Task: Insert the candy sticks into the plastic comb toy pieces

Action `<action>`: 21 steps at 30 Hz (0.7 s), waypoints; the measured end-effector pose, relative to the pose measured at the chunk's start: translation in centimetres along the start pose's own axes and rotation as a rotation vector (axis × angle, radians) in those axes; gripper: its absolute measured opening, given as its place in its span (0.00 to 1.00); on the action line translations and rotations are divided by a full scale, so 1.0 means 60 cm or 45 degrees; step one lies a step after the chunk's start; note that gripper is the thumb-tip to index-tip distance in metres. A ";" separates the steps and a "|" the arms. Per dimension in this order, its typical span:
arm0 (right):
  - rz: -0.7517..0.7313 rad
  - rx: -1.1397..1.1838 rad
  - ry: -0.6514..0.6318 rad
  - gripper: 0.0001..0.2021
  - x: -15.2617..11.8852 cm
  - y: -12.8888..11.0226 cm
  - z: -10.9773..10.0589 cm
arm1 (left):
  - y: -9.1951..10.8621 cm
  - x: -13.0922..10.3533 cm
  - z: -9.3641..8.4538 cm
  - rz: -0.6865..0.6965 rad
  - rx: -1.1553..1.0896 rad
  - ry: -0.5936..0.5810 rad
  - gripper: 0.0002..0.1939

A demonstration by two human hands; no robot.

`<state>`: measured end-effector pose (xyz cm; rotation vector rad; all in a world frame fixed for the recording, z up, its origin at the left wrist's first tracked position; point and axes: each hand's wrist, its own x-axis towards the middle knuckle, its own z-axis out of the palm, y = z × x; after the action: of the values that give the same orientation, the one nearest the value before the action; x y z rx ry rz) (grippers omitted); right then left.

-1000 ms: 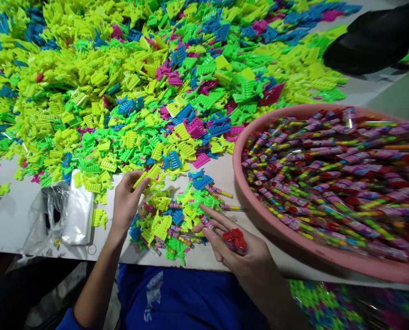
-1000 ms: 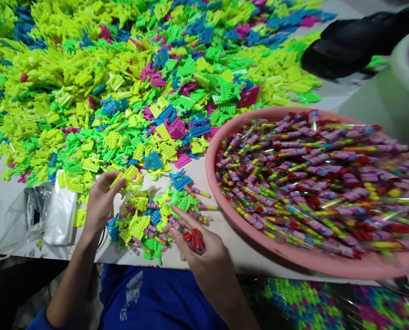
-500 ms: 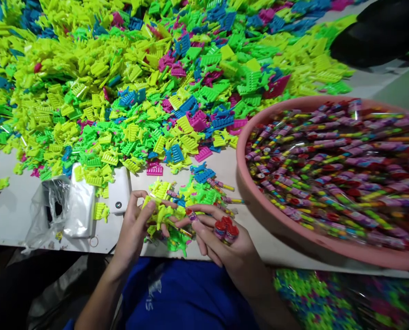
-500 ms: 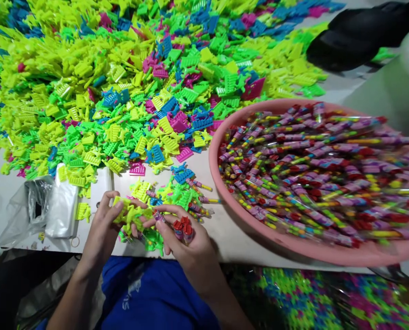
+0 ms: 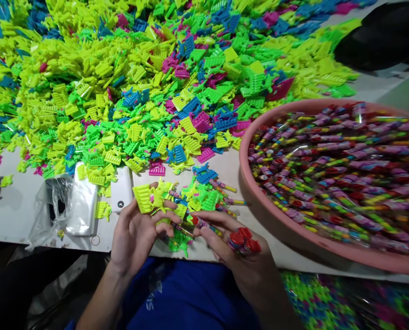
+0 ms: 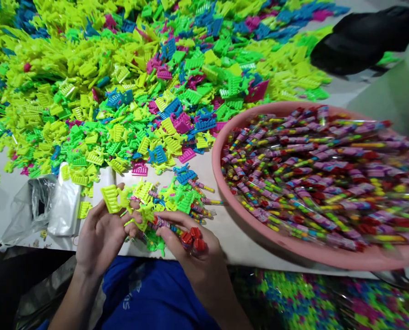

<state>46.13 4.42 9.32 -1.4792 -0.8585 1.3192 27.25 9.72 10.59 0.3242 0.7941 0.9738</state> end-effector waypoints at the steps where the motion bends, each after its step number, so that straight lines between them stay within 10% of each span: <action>1: 0.004 0.005 0.011 0.11 -0.001 -0.001 0.000 | -0.001 0.000 0.000 0.014 0.002 0.022 0.26; 21: 0.029 0.071 -0.113 0.09 -0.005 -0.008 0.005 | -0.046 -0.025 0.009 0.367 0.444 0.316 0.34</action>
<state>45.81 4.36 9.86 -1.3994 -0.8570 1.4240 28.86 7.01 10.09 0.6414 1.1705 1.1584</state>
